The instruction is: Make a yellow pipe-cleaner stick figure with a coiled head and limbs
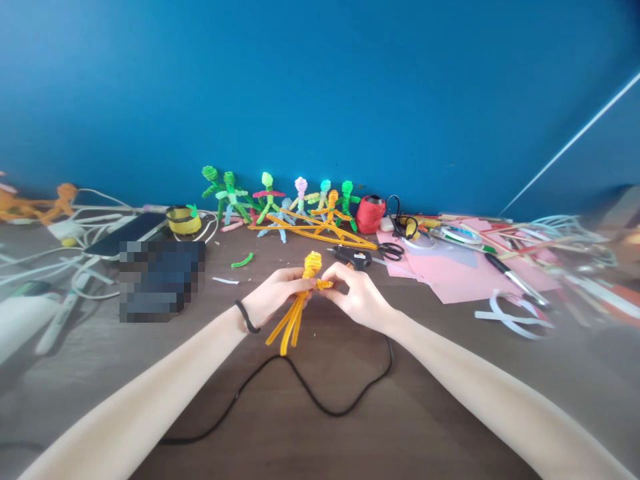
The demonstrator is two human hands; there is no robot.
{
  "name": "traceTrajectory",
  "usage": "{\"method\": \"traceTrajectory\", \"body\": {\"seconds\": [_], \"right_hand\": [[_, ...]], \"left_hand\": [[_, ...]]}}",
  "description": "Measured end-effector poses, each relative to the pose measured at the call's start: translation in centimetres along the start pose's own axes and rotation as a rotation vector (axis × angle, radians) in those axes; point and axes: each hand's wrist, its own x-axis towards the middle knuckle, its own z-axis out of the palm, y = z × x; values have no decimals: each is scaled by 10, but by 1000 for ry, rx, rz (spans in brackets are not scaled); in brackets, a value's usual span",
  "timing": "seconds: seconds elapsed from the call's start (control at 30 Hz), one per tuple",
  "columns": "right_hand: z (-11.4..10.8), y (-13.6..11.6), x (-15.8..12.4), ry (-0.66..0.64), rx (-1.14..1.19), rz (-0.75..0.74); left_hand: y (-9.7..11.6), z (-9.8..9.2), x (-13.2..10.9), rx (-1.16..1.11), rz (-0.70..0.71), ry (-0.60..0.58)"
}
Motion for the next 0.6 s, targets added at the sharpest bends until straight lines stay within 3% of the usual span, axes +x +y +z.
{"method": "traceTrajectory", "body": {"seconds": [0.23,0.33,0.5,0.6], "right_hand": [[-1,5,-1,0,-280,-233],[1,7,0,4,-305,-248],[2,4,2,32,-41,33],[2,2,4,-33,222,241]], "left_hand": [[-1,1,0,2,-67,-55],[0,2,1,107,-48,-48],[2,3,1,219,47,36],[2,3,1,259,112,87]]}}
